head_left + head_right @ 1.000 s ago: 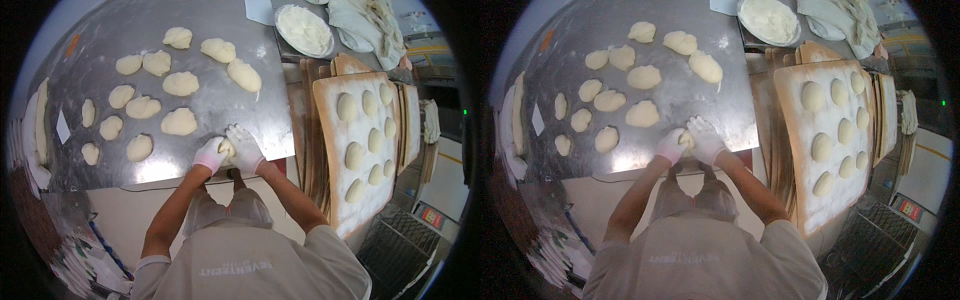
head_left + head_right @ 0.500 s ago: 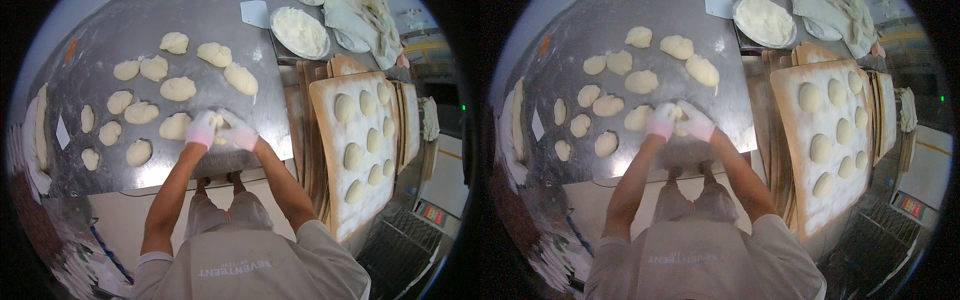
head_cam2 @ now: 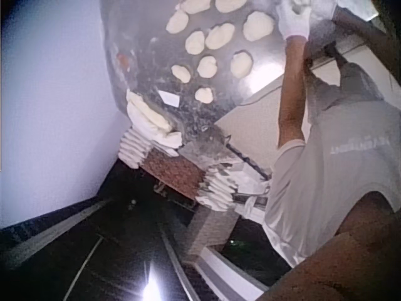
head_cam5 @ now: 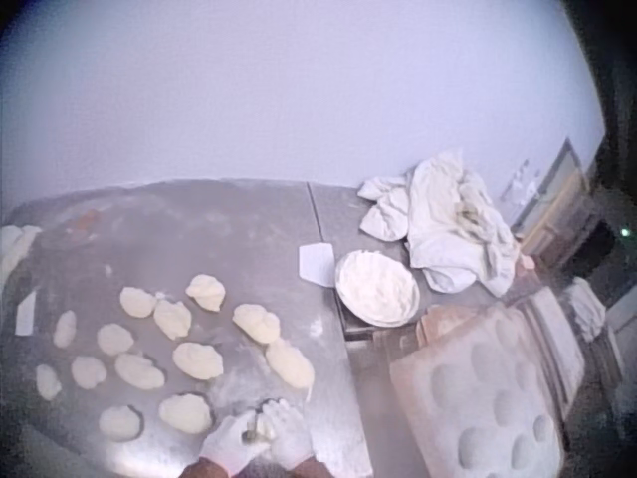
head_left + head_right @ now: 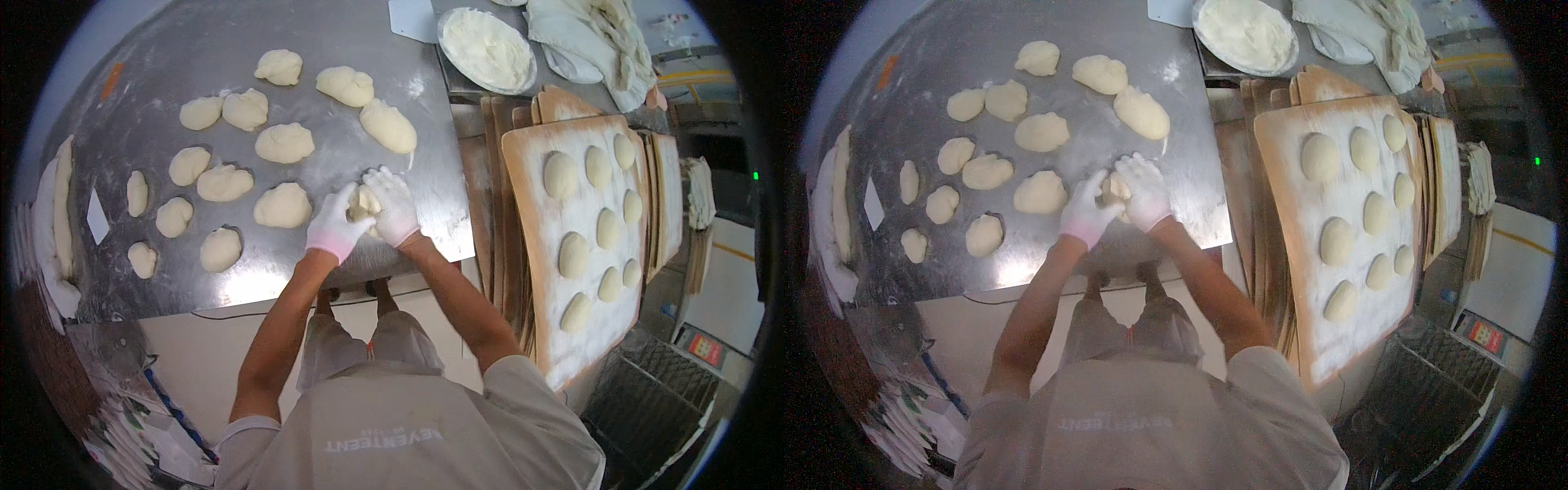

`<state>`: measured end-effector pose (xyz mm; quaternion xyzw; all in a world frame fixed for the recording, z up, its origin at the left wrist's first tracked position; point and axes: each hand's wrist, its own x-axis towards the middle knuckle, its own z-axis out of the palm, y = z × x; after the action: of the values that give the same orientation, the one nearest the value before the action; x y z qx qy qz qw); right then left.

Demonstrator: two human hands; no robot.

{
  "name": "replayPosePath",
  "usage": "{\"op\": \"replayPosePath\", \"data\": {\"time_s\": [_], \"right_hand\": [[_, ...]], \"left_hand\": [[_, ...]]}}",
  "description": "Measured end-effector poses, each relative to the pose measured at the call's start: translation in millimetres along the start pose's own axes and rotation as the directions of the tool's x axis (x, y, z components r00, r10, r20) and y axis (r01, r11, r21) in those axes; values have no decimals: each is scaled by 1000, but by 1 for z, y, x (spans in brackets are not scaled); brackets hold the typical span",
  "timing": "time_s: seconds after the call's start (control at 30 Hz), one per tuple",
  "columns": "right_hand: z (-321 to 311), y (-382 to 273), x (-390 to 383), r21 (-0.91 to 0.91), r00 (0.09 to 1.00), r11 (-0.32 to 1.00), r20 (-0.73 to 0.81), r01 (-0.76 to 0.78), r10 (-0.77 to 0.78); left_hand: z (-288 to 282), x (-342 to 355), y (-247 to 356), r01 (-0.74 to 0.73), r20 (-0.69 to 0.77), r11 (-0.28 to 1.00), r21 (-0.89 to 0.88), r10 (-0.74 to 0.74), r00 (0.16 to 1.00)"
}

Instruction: The person shapes portions of dough into round balls by hand on a floured surface and places them onto a wooden board. The person then pulls a large white cloth over a stack of dough-filled boards.

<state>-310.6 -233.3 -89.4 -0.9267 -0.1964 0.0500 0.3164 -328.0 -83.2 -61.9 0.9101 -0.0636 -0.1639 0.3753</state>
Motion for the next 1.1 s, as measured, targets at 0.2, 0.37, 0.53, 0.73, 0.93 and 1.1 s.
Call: {"op": "replayPosePath", "data": {"time_s": [0.2,0.37,0.53,0.73,0.93,1.1], "right_hand": [[-1,10,-9,491,951,815,181,-308,251],[6,24,-13,-30,970,996,-231,-86,76],[1,29,-21,834,950,455,271,-311,152],[5,30,-35,59,969,978,-136,-198,204],[7,38,-42,215,990,970,-48,-116,129],[-8,36,-44,198,967,980,-249,3,48]], "left_hand": [[10,4,7,11,-37,992,-124,-16,999],[23,3,5,69,-207,971,-229,-118,971],[29,5,8,-10,-50,969,-246,-2,999],[30,9,22,163,-143,961,-223,-198,970],[35,-4,29,-53,44,991,-123,59,997],[49,-7,27,144,17,965,-221,-144,989]]}}
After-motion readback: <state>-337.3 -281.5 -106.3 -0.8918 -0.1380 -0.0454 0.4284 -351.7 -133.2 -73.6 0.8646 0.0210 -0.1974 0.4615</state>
